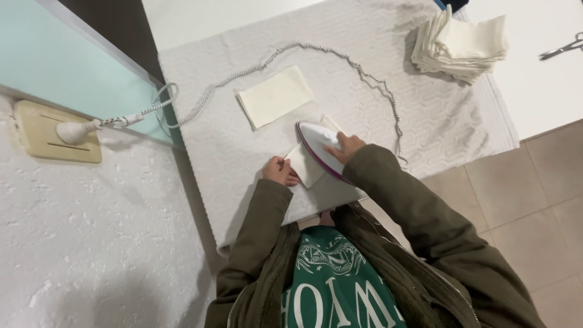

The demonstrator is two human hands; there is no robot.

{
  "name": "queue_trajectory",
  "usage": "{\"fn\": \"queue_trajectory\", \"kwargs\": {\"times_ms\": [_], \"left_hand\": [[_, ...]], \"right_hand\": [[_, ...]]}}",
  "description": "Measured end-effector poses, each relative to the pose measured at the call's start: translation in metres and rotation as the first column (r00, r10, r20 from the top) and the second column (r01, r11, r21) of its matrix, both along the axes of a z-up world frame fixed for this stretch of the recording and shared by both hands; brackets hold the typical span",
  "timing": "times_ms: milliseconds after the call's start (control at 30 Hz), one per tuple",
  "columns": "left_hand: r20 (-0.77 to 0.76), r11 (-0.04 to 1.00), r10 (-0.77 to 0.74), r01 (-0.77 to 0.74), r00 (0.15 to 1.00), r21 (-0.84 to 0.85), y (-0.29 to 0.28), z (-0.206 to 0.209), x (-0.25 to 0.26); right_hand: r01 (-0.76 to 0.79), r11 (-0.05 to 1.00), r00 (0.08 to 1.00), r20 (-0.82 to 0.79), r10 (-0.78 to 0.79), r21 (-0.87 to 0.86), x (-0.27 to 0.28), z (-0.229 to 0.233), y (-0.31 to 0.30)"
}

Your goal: Ironing small rectangular pieces of white fabric on a table.

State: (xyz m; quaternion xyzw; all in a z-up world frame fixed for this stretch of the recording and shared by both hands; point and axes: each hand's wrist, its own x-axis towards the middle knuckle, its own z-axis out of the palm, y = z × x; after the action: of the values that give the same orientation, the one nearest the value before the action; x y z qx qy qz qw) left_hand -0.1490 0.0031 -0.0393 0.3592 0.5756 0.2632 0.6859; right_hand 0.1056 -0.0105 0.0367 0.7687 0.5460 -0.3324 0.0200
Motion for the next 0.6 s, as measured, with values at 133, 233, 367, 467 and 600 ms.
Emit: {"fn": "queue_trajectory", "kwargs": {"times_ms": [133, 233, 367, 467, 600], "left_hand": [[-0.087, 0.992, -0.101, 0.107, 0.991, 0.069, -0.003, 0.006, -0.017], [-0.487, 0.896, -0.146, 0.324, 0.861, 0.305, -0.013, 0.037, -0.037], [-0.679, 0.687, 0.053, 0.466, 0.732, 0.557, -0.006, 0.044, -0.053], [-0.653, 0.594, 0.08, 0.49, 0.754, 0.638, -0.011, 0.049, -0.055], [-0.626, 0.595, 0.095, 0.46, 0.774, 0.659, -0.014, 0.068, -0.055]], "right_hand": [[-0.067, 0.995, 0.995, -0.079, 0.062, -0.072, -0.007, -0.001, -0.007], [-0.071, 0.997, 0.996, -0.053, 0.069, -0.035, -0.021, 0.003, -0.012], [-0.115, 0.993, 0.993, -0.025, 0.115, -0.007, -0.035, 0.011, -0.009], [-0.136, 0.988, 0.99, -0.047, 0.133, -0.067, -0.047, 0.021, -0.005], [-0.137, 0.99, 0.99, -0.016, 0.138, 0.032, -0.06, 0.011, -0.012]]}}
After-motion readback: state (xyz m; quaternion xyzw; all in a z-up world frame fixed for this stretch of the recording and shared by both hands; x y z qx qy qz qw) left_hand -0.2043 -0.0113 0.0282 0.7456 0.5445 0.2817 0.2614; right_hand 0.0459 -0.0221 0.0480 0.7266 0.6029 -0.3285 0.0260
